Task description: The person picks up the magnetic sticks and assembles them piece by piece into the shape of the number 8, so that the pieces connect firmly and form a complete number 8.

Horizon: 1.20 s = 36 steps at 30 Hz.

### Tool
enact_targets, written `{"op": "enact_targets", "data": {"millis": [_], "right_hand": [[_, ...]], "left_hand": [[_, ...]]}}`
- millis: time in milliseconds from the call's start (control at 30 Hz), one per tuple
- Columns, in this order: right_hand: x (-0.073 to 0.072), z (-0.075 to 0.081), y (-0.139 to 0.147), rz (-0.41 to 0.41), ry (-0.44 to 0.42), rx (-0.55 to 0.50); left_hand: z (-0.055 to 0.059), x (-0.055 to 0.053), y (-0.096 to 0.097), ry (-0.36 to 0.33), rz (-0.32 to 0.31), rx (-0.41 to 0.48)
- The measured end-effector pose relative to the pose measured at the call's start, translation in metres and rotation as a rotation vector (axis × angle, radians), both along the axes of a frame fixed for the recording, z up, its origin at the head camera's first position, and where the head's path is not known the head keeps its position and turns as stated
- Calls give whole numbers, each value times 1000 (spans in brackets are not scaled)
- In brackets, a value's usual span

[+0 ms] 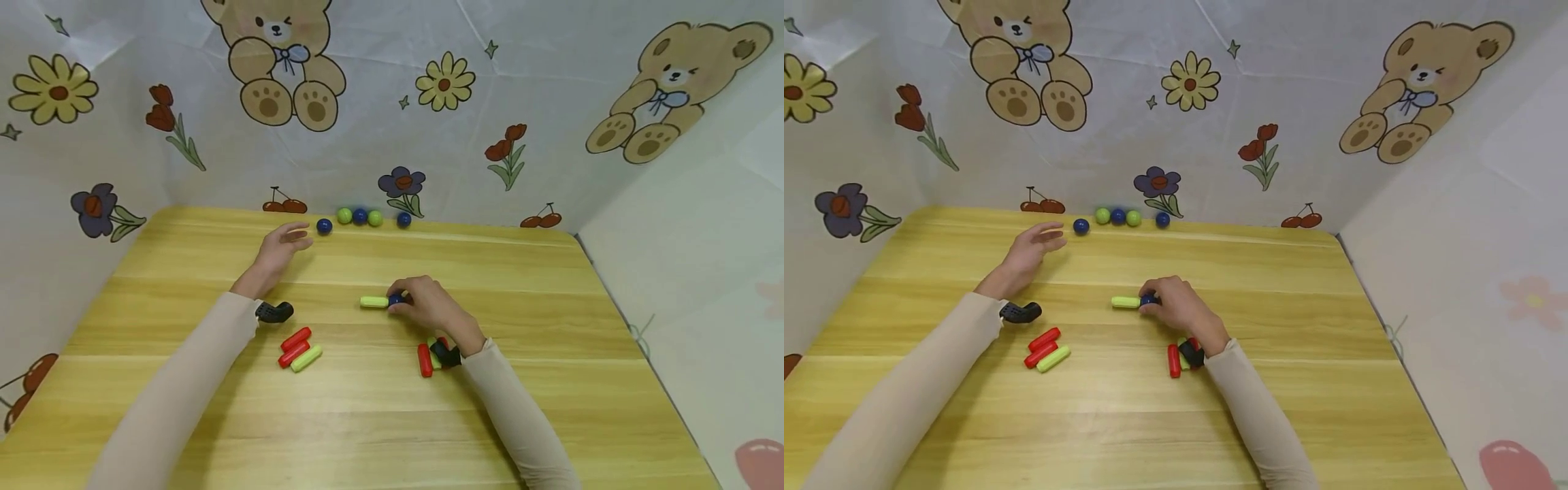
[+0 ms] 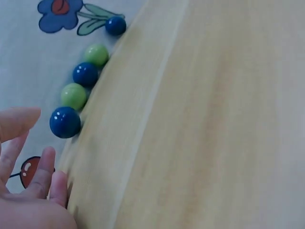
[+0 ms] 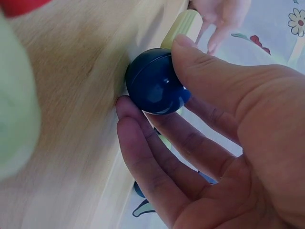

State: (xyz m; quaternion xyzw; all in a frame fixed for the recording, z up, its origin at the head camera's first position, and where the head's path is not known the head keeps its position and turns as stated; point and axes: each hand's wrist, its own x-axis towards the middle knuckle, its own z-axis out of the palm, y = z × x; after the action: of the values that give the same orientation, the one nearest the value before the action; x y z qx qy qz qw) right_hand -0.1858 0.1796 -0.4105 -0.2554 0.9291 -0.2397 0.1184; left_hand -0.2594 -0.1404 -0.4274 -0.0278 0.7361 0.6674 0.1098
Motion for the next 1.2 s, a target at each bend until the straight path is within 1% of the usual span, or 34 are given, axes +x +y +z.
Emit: {"op": "enact_targets", "data": {"millis": [67,100,267,433,633,767,1000,1200], "right_hand": [[0,0,0,-2,-3,3],[0,0,0,-3,-5,2],[1,0,1,-7,-14,0],[1,0,1,-16,-12,9],[-1,-2,1,-4,-6,10],[-2,-2,0,3,3,1],[-2,-1,0,-3,-9,6],[-2,0,-1,-12,-13,8]], "left_hand": [[-8,-11,0,-10,17,17],[-10,-15,1,-15,21,20],[-14,-35,9,-16,38,26],[-15,-48,15,-5,34,23],[-15,-53,17,-10,7,-18],[-16,-55,19,11,-2,-48],[-17,-54,26,12,45,-149],[-19,-52,27,26,61,-199]]}}
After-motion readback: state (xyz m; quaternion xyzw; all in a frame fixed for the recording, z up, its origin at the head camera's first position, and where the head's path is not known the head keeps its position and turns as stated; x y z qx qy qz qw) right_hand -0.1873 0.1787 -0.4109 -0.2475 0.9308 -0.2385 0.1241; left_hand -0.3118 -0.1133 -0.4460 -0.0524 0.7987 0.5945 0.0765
